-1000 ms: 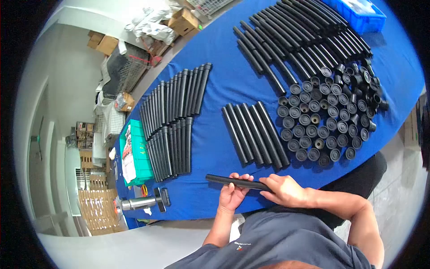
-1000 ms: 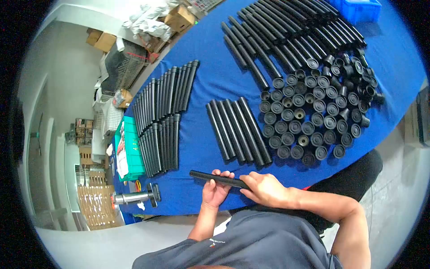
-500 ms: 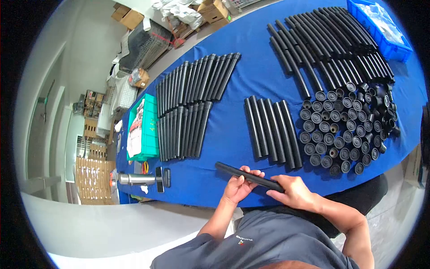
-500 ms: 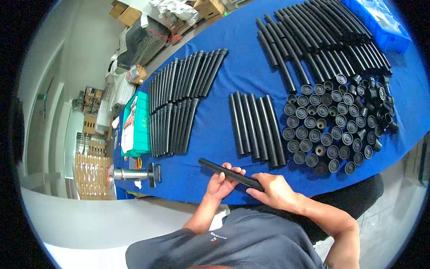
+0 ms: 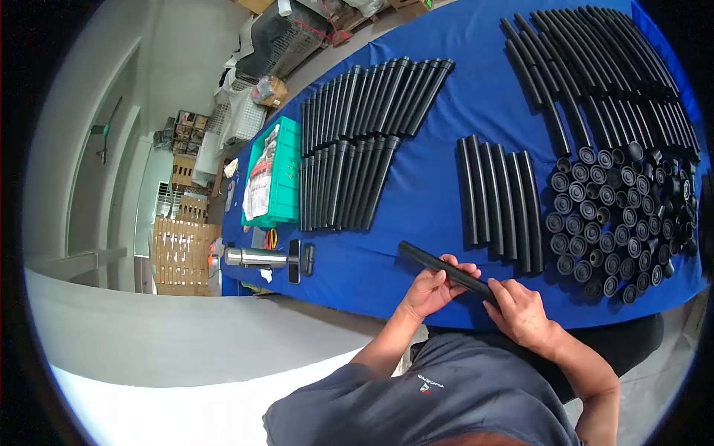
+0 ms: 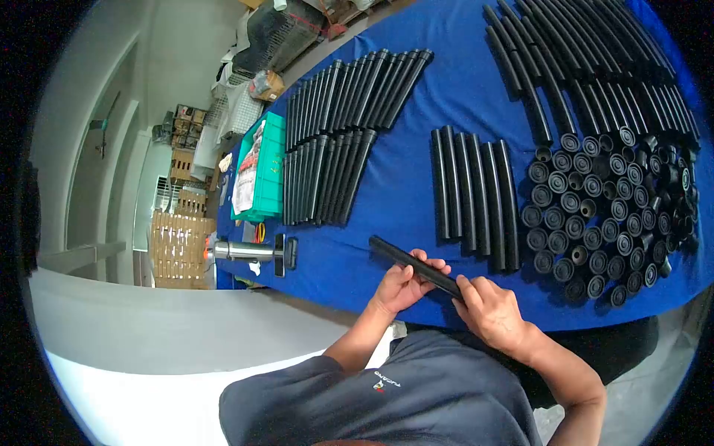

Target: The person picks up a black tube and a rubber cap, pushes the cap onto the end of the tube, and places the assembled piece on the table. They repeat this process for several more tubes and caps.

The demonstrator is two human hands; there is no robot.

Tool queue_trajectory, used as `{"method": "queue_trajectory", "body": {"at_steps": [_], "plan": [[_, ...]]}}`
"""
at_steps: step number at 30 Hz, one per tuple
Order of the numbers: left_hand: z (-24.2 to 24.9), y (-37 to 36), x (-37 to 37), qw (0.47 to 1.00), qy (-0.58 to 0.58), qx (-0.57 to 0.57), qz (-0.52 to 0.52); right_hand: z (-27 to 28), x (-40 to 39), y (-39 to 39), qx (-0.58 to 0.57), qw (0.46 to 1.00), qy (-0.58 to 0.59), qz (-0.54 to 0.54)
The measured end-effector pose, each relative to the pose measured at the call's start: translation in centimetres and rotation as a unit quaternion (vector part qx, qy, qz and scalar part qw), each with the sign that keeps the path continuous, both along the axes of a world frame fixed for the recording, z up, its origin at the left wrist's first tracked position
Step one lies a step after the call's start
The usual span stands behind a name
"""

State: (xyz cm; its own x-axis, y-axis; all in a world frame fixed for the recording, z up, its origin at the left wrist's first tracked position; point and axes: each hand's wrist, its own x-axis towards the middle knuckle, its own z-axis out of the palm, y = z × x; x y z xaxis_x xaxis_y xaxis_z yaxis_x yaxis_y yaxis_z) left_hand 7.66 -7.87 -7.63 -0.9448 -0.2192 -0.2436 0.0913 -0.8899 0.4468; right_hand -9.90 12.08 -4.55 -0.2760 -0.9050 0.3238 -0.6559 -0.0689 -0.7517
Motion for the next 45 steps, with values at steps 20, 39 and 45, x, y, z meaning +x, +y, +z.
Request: {"method": "queue_trajectory", "body": {"at_steps": [20, 39, 45], "plan": [[0.3, 0.1, -0.1, 1.000, 0.022, -0.018, -0.011, 1.2, -0.9, 0.1, 0.008, 0.989, -0.146, 0.027], [0.2, 0.2, 0.0, 1.000, 0.023, -0.014, -0.005, 0.7, -1.2, 0.1, 0.064, 0.973, -0.211, 0.066], [0.4, 0.2, -0.2, 1.000, 0.007, -0.005, 0.002, 1.0, -0.5, 0.4, 0.031, 0.995, -0.089, 0.018]]}}
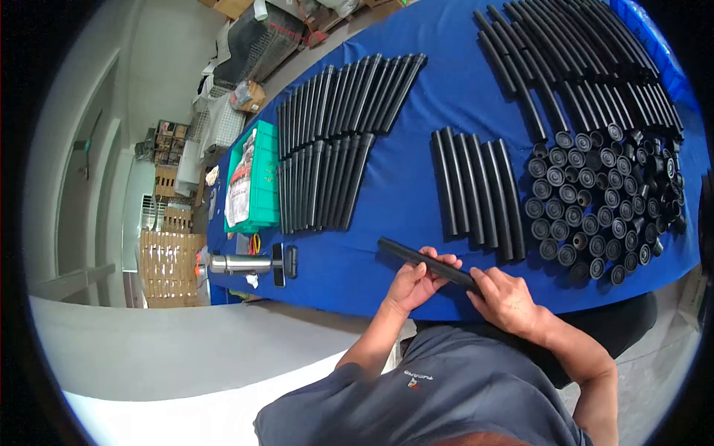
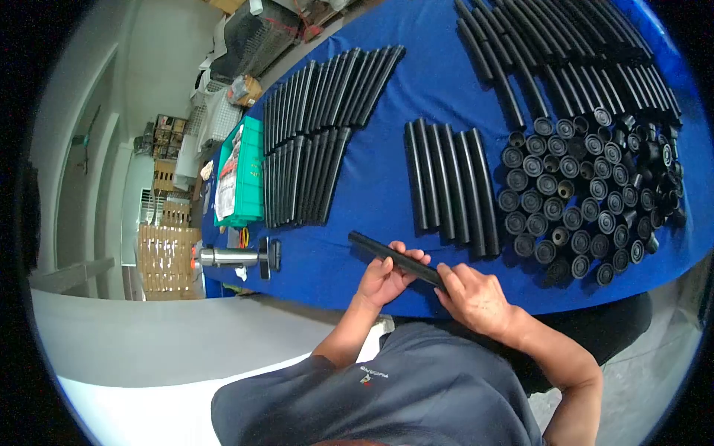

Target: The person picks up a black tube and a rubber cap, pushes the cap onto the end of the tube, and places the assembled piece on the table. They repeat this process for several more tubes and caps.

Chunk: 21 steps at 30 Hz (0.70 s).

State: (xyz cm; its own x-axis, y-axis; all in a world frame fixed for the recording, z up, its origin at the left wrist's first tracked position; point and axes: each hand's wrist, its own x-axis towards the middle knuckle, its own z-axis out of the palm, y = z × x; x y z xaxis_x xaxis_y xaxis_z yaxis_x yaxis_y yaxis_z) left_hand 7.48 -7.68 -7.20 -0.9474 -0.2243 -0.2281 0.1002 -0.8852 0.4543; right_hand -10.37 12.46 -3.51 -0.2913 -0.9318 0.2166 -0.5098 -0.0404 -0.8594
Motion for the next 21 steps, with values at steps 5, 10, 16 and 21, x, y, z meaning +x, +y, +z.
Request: {"method": "queue_trajectory", "body": {"at_steps": [5, 10, 16, 21], "plan": [[0.1, 0.0, 0.0, 1.000, -0.002, -0.007, 0.005, 0.4, -0.8, -0.3, 0.056, 0.989, -0.135, 0.015], [-0.2, -0.2, -0.2, 1.000, 0.010, -0.014, -0.007, -0.4, 0.3, -0.3, 0.032, 0.999, -0.011, -0.004], [-0.1, -0.3, 0.0, 1.000, -0.004, -0.006, -0.004, -1.0, -0.3, -0.5, -0.002, 0.995, -0.101, -0.008], [-0.4, -0.1, 0.1, 1.000, 0.002, -0.015, 0.005, 0.1, -0.4, -0.2, 0.000, 1.000, 0.000, 0.005]]}}
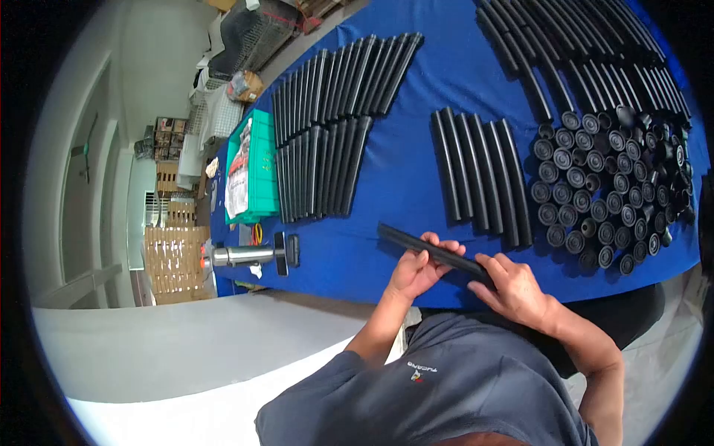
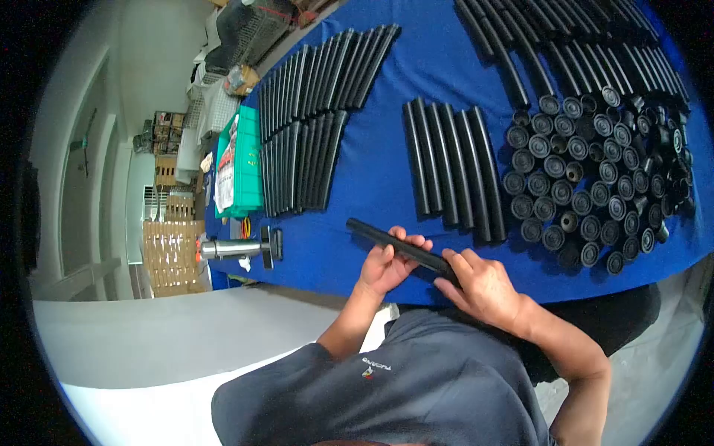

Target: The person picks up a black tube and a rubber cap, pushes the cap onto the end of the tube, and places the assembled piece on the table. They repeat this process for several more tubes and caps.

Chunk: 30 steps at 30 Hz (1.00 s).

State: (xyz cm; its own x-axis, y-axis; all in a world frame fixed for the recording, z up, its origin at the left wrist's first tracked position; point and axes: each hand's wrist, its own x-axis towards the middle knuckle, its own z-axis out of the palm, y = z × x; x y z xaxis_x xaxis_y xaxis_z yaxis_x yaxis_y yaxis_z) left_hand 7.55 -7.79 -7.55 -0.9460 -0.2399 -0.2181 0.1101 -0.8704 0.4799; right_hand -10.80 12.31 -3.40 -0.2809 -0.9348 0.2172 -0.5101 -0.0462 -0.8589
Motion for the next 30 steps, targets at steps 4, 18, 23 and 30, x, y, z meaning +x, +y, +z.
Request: {"method": "queue_trajectory", "body": {"at_steps": [4, 18, 23, 30], "plan": [[0.5, 0.1, -0.2, 1.000, -0.005, 0.009, -0.002, 0.7, -0.9, -0.5, 0.089, 0.979, -0.183, 0.013], [3.0, -2.6, 1.0, 0.991, -0.043, -0.049, 0.113, 0.9, -0.7, 0.1, 0.078, 0.971, -0.223, -0.020], [8.5, -7.4, 1.2, 0.734, -0.241, -0.554, 0.309, 0.1, -1.0, 0.2, 0.028, 0.979, -0.201, -0.016], [11.5, 0.4, -1.7, 0.447, -0.082, -0.875, -0.169, 0.0, -0.7, 0.3, 0.041, 0.970, -0.237, 0.017]]}}
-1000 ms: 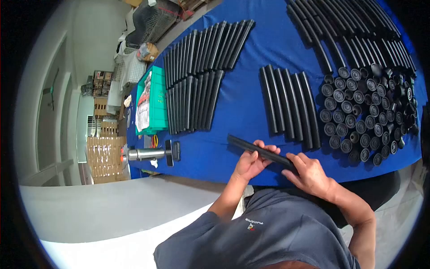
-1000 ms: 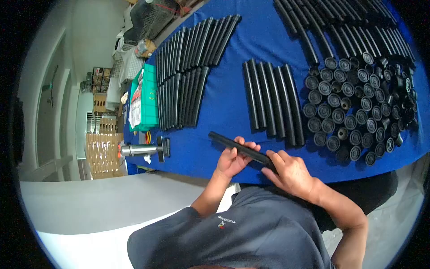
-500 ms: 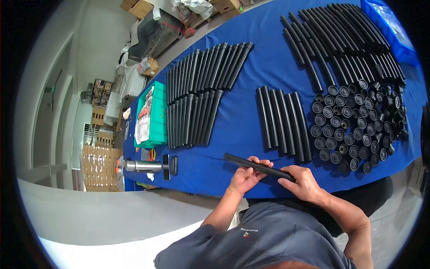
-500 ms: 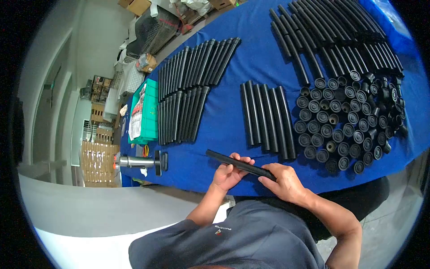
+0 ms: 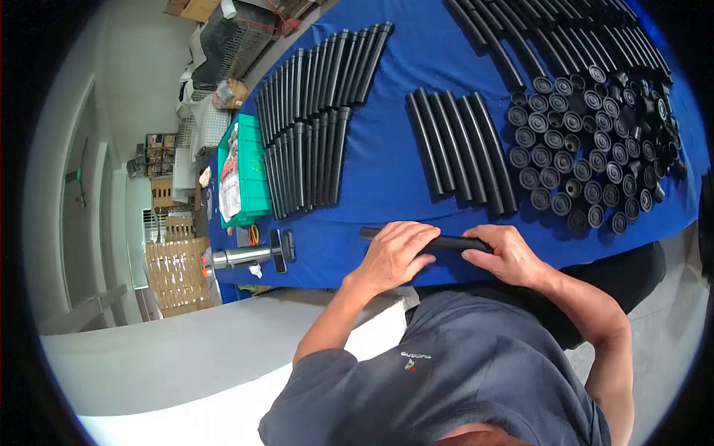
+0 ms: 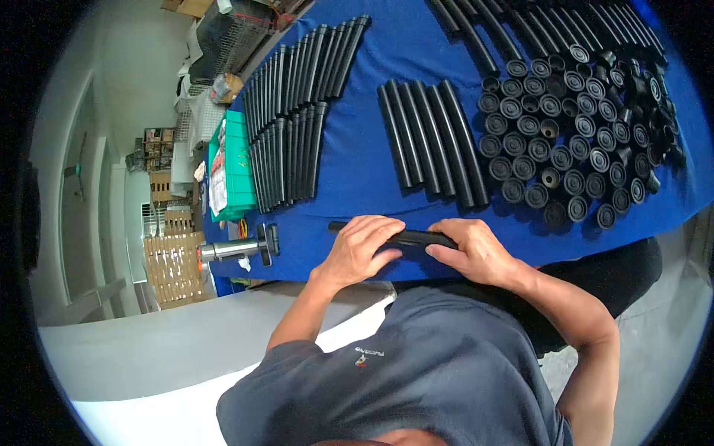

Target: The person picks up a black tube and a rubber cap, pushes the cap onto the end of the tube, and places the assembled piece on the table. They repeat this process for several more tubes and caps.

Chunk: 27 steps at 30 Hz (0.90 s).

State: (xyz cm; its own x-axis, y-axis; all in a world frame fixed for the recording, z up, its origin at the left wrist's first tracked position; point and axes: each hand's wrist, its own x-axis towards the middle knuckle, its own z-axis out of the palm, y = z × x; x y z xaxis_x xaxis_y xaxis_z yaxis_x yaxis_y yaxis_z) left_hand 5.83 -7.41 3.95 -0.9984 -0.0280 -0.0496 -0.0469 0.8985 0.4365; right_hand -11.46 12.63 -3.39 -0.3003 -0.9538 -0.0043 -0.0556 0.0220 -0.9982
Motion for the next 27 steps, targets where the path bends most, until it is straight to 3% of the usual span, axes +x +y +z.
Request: {"method": "queue_trajectory", "body": {"at_steps": [3, 4, 5, 7, 9, 11, 13, 15, 21, 27], "plan": [[-0.8, -0.7, 0.1, 1.000, -0.018, -0.005, -0.005, -0.1, 0.0, -0.1, -0.011, 1.000, 0.006, 0.009], [-0.3, -1.1, 0.1, 1.000, -0.011, -0.002, -0.012, 1.2, -0.2, 0.1, 0.077, 0.995, -0.061, 0.020], [0.3, -1.8, -0.1, 1.000, -0.003, 0.000, -0.019, 1.3, -0.1, 0.1, 0.083, 0.996, -0.030, 0.010], [1.9, -3.8, -0.5, 0.998, 0.028, 0.014, 0.050, 1.1, -0.5, 0.0, 0.116, 0.990, -0.063, 0.045], [3.4, -6.1, -2.3, 0.983, 0.073, 0.034, 0.163, 0.0, -0.1, 0.0, 0.076, 0.994, 0.015, 0.076], [3.8, -9.3, -5.1, 0.974, 0.143, -0.068, 0.164, 0.0, -0.1, 0.0, 0.064, 0.989, 0.060, 0.123], [3.6, -11.9, -9.2, 0.963, 0.130, -0.071, 0.226, 0.1, -0.1, 0.1, 0.049, 0.987, 0.077, 0.135], [1.7, -15.6, -13.7, 0.957, 0.161, -0.124, 0.209, 0.0, -0.3, 0.2, 0.044, 0.987, 0.079, 0.136], [-2.9, -21.1, -26.3, 0.940, 0.045, -0.213, 0.263, 0.2, -0.7, 0.3, 0.033, 0.988, 0.067, 0.135], [-5.6, -23.2, -30.6, 0.912, -0.024, -0.253, 0.320, 0.4, -1.3, 0.4, 0.043, 0.988, 0.050, 0.138]]}}
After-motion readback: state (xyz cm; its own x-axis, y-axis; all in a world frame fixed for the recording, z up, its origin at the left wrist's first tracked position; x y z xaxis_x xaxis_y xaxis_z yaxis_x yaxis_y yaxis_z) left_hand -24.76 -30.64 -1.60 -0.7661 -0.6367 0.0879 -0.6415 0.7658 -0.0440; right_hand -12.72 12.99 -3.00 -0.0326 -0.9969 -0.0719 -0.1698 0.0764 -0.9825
